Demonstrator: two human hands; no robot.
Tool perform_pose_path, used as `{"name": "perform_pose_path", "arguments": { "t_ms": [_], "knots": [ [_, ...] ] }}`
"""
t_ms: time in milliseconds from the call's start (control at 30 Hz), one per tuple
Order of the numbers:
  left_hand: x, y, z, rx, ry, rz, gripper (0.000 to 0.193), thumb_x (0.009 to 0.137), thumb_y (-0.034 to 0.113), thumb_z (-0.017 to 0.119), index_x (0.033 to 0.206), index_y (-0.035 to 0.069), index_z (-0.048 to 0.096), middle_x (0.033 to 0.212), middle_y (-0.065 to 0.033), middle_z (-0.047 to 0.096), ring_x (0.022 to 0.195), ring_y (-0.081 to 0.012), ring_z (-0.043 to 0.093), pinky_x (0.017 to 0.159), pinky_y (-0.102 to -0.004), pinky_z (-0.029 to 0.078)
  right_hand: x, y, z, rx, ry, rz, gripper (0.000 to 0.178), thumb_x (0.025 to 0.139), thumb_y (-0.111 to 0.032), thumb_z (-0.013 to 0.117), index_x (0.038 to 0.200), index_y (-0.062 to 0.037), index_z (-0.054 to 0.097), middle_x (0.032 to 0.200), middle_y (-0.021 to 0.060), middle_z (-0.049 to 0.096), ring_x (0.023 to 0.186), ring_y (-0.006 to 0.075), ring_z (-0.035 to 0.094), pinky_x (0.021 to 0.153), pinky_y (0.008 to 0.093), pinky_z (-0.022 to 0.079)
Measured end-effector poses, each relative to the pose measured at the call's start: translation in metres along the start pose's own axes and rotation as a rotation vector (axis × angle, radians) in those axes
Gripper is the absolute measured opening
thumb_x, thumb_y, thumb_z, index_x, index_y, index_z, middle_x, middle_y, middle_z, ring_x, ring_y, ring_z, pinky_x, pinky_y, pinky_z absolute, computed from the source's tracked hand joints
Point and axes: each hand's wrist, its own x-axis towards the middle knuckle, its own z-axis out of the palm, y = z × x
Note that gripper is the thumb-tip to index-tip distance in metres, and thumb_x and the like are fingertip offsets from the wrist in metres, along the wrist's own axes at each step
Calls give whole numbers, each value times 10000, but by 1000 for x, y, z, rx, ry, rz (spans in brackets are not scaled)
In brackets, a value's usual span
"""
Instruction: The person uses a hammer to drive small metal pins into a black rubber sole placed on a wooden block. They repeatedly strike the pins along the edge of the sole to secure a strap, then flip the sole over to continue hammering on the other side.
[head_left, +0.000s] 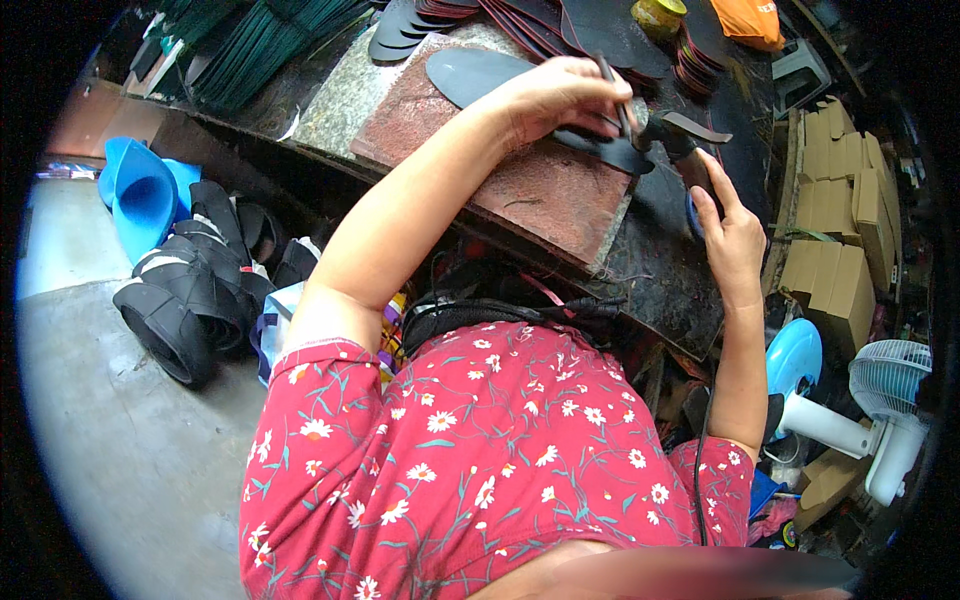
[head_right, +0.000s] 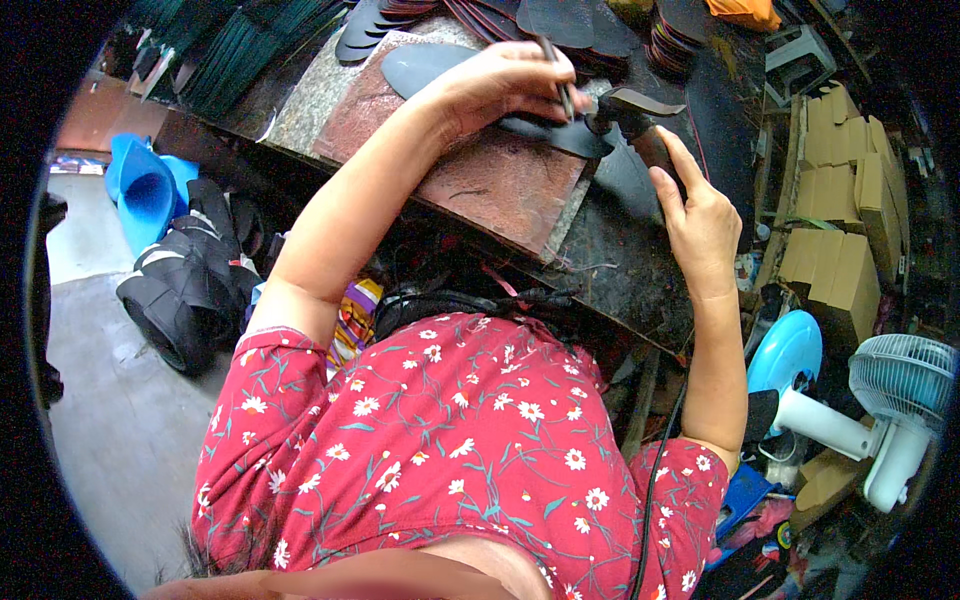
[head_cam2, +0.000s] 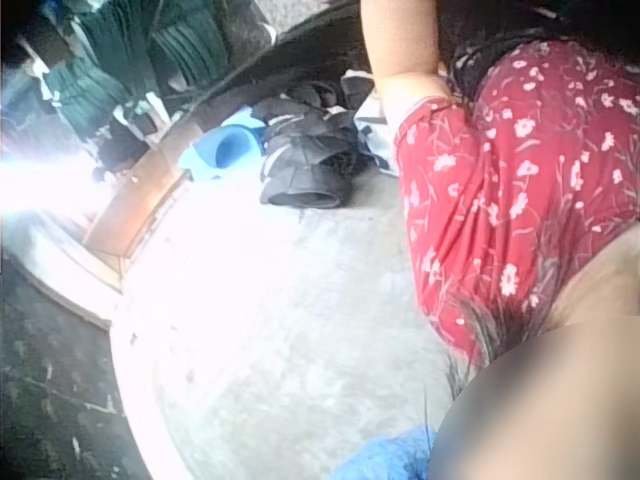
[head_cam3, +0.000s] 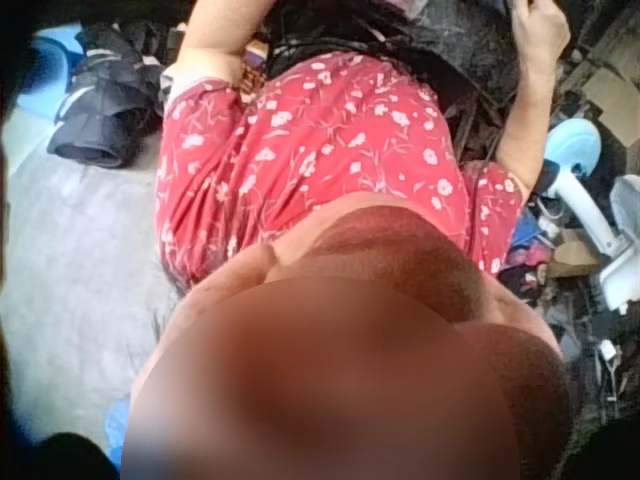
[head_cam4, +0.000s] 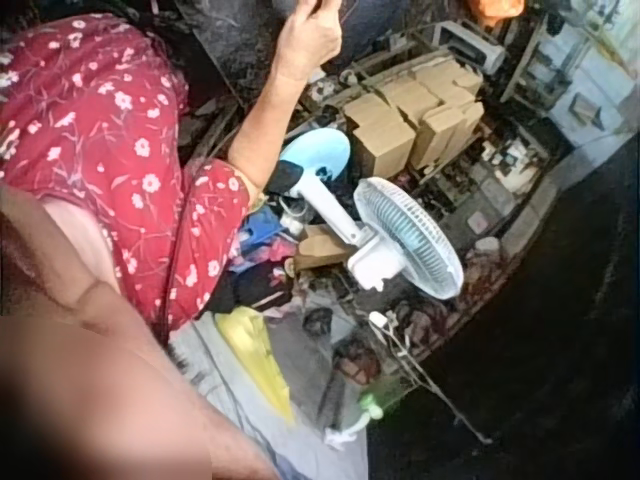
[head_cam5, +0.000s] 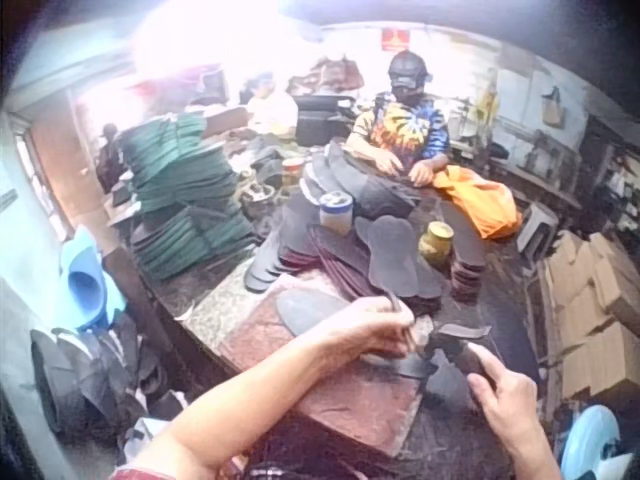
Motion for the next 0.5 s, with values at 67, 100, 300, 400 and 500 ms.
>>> {"name": "perform_pose_path", "arguments": {
  "t_ms": [67,100,300,400,500],
  "knots": [
    [4,1,-2,22,5,2,206,944,251,665,966,45,670,965,-90,727,819,-161,674,818,-299,556,2,1,0,-9,-10,-5,417,978,-425,568,1388,-362,533,989,191,702,872,416,673,701,472,526],
    [7,5,-8,212,221,175,206,917,240,688,938,35,690,905,-81,727,795,-176,686,762,-305,559,2,2,0,-14,-18,0,418,978,-427,566,1389,-363,531,988,190,702,871,418,672,701,472,526],
    [-2,25,-39,378,603,452,115,953,141,643,910,37,617,778,-35,668,678,-91,611,618,-238,501,0,6,-1,-9,-8,-27,414,982,-420,561,1390,-357,531,991,183,704,874,420,668,704,474,524],
    [-10,19,-30,434,558,479,117,952,141,642,907,37,614,771,-32,660,667,-93,605,615,-241,504,1,3,-2,4,-5,-45,412,982,-418,561,1388,-351,536,986,184,704,876,415,669,709,468,523],
    [-4,8,-14,566,518,489,130,879,154,738,911,34,700,770,-49,713,687,-94,657,637,-267,539,3,-1,-4,6,-15,-28,413,980,-422,564,1386,-347,541,977,189,703,876,409,672,711,459,524]
  ]
}}
